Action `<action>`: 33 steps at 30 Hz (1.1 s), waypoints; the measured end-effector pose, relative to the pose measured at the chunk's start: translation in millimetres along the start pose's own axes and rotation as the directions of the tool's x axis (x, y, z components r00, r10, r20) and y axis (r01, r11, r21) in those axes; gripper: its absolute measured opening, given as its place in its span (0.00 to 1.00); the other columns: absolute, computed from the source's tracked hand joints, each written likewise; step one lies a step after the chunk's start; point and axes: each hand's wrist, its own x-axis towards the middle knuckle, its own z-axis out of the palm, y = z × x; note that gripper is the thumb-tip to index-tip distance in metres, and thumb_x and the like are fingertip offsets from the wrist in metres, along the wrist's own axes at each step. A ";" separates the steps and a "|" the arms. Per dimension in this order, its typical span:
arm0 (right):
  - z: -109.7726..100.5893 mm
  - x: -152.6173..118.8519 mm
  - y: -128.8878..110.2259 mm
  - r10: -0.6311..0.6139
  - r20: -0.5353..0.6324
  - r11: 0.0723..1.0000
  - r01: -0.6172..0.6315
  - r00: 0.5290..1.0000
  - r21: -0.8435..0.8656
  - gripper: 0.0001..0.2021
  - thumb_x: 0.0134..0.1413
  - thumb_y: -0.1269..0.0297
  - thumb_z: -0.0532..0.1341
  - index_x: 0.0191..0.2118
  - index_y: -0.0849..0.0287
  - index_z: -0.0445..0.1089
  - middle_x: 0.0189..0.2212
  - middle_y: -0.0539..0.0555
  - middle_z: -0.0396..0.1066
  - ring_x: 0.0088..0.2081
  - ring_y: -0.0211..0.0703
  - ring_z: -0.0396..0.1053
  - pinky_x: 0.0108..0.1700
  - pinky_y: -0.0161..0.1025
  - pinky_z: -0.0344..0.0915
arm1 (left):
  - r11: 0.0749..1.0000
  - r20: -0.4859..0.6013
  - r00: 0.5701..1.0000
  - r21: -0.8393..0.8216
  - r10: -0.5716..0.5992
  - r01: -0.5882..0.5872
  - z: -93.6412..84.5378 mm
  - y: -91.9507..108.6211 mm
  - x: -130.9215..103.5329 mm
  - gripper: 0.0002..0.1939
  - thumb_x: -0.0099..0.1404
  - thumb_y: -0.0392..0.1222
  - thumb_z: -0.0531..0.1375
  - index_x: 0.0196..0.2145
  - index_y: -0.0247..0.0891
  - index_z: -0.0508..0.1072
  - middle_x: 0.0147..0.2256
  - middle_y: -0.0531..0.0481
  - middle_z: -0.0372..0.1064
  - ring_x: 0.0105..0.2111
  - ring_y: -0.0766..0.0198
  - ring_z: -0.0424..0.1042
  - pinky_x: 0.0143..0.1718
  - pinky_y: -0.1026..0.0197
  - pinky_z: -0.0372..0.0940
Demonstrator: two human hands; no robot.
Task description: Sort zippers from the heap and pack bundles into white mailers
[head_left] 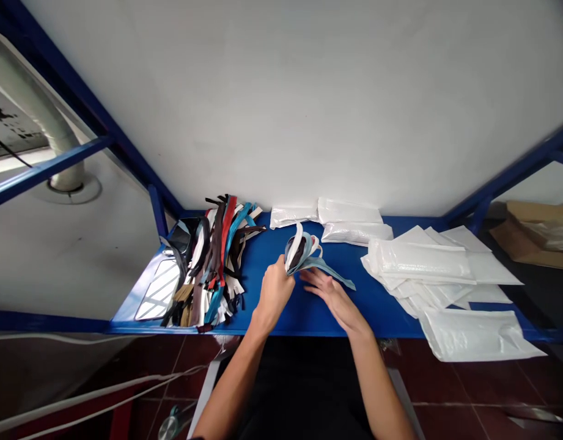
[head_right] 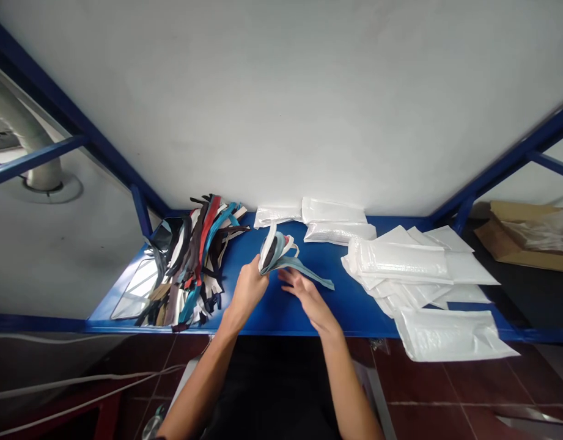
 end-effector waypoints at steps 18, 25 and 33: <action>14.0 83.5 -75.6 0.243 0.099 0.554 -0.054 0.965 -0.831 0.14 0.67 0.54 0.59 0.36 0.57 0.78 0.24 0.51 0.73 0.23 0.42 0.69 0.29 0.37 0.62 | 0.929 -0.345 0.864 0.085 0.367 -0.361 -23.0 -42.8 -13.1 0.81 0.52 0.62 0.79 0.79 0.42 0.24 0.78 0.24 0.29 0.79 0.31 0.34 0.75 0.30 0.46; 60.2 93.3 -152.1 0.648 0.326 -0.099 0.500 0.688 -0.860 0.06 0.59 0.66 0.67 0.37 0.62 0.82 0.34 0.59 0.80 0.31 0.48 0.74 0.31 0.38 0.59 | 0.844 -0.040 0.850 0.146 0.526 -0.516 -31.9 -10.1 -12.5 0.34 0.70 0.45 0.68 0.70 0.42 0.65 0.64 0.34 0.71 0.68 0.37 0.67 0.73 0.31 0.49; 112.9 168.1 -150.4 0.196 0.646 -0.205 0.675 0.738 -0.709 0.12 0.66 0.78 0.58 0.41 0.61 0.79 0.43 0.63 0.81 0.50 0.55 0.79 0.56 0.48 0.69 | 0.919 0.046 0.999 -0.394 0.013 0.006 -83.5 -42.7 -20.9 0.18 0.71 0.57 0.60 0.42 0.38 0.75 0.21 0.56 0.67 0.22 0.61 0.69 0.28 0.61 0.64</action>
